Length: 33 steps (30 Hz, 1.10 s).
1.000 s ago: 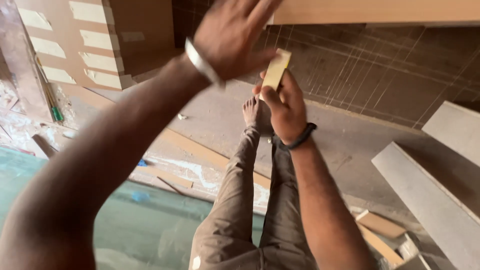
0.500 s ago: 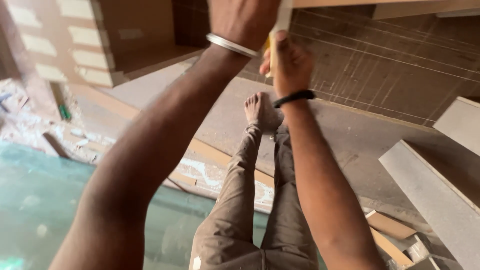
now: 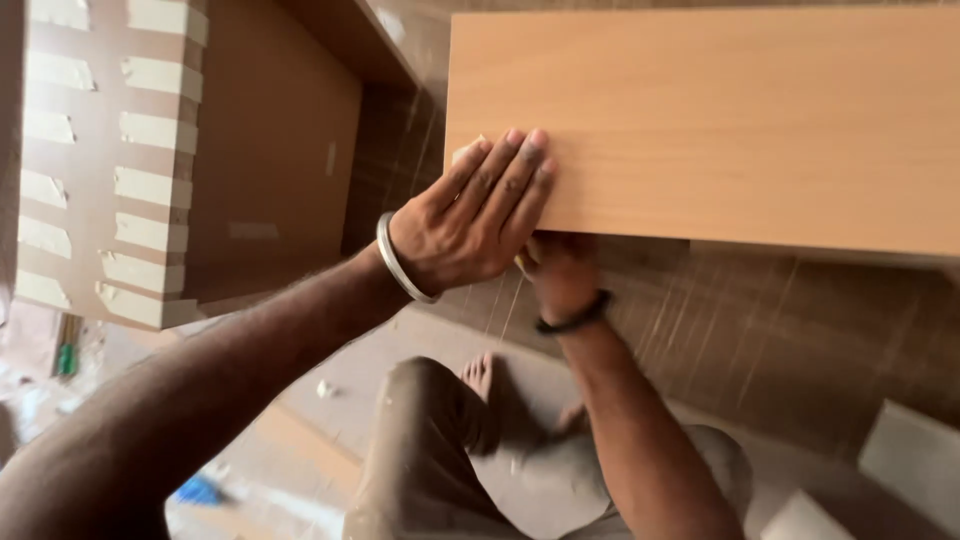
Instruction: The person sits on the floor of a furniture workshop and applies short strips of masking tape from a tape roll onto the surfaces and edges of wooden cabinet panels, pressing each strip down by hand and turning the panels to reach different sides.
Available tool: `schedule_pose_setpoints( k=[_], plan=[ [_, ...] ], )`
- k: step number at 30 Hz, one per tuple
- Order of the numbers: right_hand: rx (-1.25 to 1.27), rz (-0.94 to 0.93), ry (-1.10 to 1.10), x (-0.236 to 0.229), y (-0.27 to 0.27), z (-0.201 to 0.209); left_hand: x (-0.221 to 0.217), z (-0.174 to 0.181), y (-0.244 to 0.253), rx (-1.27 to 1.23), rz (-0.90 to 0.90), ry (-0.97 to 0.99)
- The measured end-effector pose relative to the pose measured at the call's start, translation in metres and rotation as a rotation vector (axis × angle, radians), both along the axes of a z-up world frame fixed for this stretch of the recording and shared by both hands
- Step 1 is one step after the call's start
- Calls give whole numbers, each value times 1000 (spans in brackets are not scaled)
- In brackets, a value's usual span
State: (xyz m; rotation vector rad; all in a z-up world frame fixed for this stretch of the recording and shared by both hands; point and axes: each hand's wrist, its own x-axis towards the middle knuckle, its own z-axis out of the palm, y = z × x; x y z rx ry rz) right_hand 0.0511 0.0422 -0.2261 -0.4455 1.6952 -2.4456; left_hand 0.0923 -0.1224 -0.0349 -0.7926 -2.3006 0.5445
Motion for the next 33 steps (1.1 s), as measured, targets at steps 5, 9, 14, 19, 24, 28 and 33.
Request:
schedule_pose_setpoints(
  k=[5,9,14,19,24,28,33],
  plan=[
    [70,281,-442,1,40,10,3,-13,13,0,10,106],
    [188,457,133,33,68,28,36,-7,37,68,217,-51],
    [187,424,350,75,90,85,68,-10,62,495,131,-414],
    [116,419,365,78,89,115,71,-4,68,679,122,-463],
    [128,352,709,79,91,112,58,-3,72,770,87,-353],
    [138,307,547,80,90,104,47,14,69,903,113,-584],
    [217,213,513,80,95,107,76,14,85,591,-35,-322]
  ],
)
